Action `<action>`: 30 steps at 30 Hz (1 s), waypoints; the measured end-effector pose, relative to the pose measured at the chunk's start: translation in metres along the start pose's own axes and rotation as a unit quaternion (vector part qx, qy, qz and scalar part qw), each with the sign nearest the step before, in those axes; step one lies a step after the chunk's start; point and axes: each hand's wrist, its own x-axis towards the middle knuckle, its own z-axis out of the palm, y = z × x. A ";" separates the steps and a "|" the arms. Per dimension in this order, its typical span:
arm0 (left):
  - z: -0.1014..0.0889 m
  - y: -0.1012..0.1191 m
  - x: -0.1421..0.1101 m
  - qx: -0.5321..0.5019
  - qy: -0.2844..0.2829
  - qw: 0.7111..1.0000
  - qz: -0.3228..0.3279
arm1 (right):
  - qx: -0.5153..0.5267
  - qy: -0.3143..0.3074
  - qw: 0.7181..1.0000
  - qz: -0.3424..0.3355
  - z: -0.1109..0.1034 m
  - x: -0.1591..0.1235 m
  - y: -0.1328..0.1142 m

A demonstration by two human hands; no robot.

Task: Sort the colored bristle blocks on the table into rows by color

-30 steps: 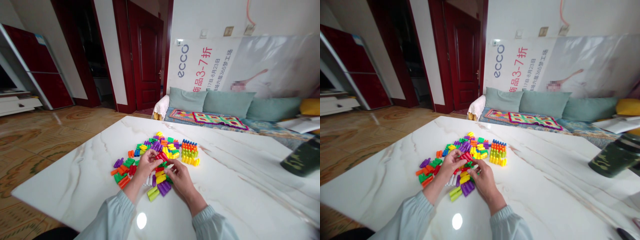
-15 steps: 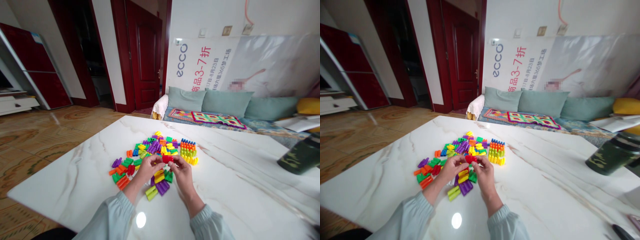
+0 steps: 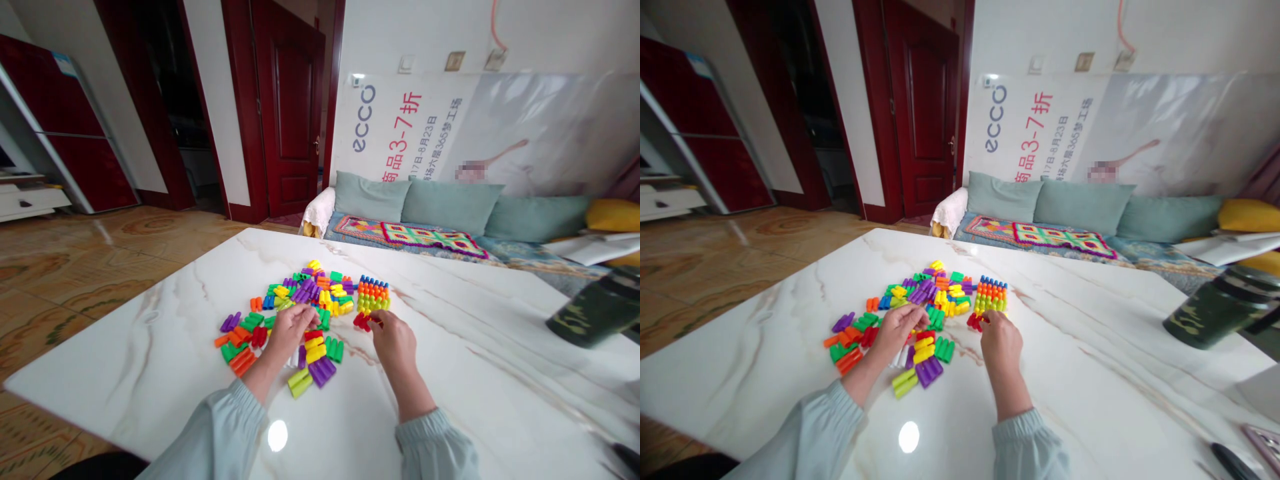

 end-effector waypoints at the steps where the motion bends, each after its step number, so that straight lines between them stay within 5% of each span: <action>1: 0.000 0.000 0.000 0.000 0.000 1.000 -0.001 | -0.011 -0.006 1.000 0.000 0.001 -0.001 -0.001; 11: 0.000 0.005 -0.002 0.001 0.015 1.000 -0.003 | -0.047 -0.014 0.998 -0.025 0.010 -0.003 0.000; 16: 0.001 0.008 -0.005 0.011 0.021 1.000 0.003 | -0.024 0.056 0.997 -0.039 0.009 -0.005 -0.004; 20: 0.001 0.009 -0.003 0.037 0.027 0.999 0.019 | 0.080 0.118 0.981 -0.133 0.011 -0.013 -0.014; 23: -0.006 0.010 -0.002 0.089 0.042 0.994 0.048 | 0.136 0.048 0.969 -0.201 0.019 -0.019 -0.020; 26: -0.023 0.016 -0.010 0.248 0.125 0.956 0.095 | 0.132 -0.024 0.971 -0.196 0.029 -0.022 -0.022; 28: -0.039 0.020 -0.023 0.387 0.211 0.890 0.115 | 0.129 -0.046 0.974 -0.183 0.033 -0.022 -0.021; 30: -0.053 0.022 -0.039 0.493 0.237 0.830 0.103 | 0.130 -0.057 0.974 -0.175 0.035 -0.021 -0.020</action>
